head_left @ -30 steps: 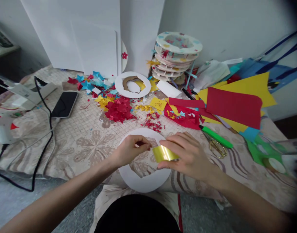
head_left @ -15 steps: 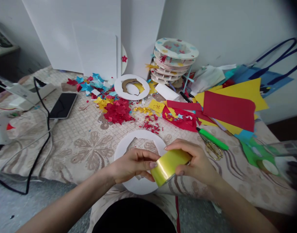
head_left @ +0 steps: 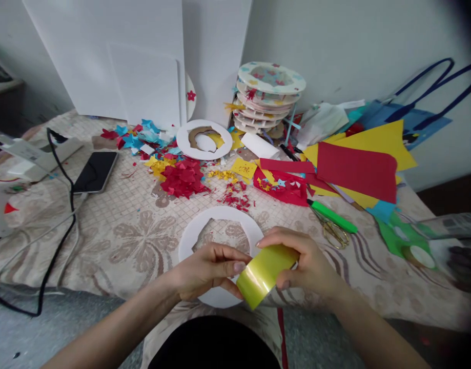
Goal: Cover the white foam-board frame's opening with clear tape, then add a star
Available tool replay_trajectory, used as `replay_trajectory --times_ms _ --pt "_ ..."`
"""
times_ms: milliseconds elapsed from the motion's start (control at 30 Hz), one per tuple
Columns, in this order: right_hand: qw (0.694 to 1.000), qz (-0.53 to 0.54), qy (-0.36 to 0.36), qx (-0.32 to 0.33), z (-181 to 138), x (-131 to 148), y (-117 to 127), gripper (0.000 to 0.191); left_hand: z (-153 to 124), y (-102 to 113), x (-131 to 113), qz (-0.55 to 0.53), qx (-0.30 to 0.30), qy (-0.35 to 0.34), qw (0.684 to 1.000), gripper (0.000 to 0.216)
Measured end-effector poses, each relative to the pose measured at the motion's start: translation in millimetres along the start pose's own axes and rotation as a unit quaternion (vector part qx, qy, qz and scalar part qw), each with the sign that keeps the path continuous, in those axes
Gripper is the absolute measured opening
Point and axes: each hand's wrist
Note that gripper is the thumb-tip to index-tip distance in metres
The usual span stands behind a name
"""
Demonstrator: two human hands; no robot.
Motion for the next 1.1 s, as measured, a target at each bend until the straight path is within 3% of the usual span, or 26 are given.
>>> replay_trajectory --times_ms 667,900,1100 --pt "0.999 0.046 -0.020 0.006 -7.1 -2.8 -3.7 0.054 1.7 -3.0 5.9 0.014 -0.014 0.017 1.000 0.034" --pt "0.998 0.049 -0.042 -0.005 -8.0 0.4 -3.7 0.052 0.3 -3.6 4.8 -0.031 -0.008 -0.012 0.999 0.034" --pt "0.999 0.023 -0.031 -0.013 -4.2 3.8 -5.7 0.051 -2.5 -2.1 2.4 -0.016 -0.037 -0.007 0.999 0.027"
Point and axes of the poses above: each hand's wrist, its own z-axis towards the middle knuckle, its own y-axis out of the back of the hand, x = y × z
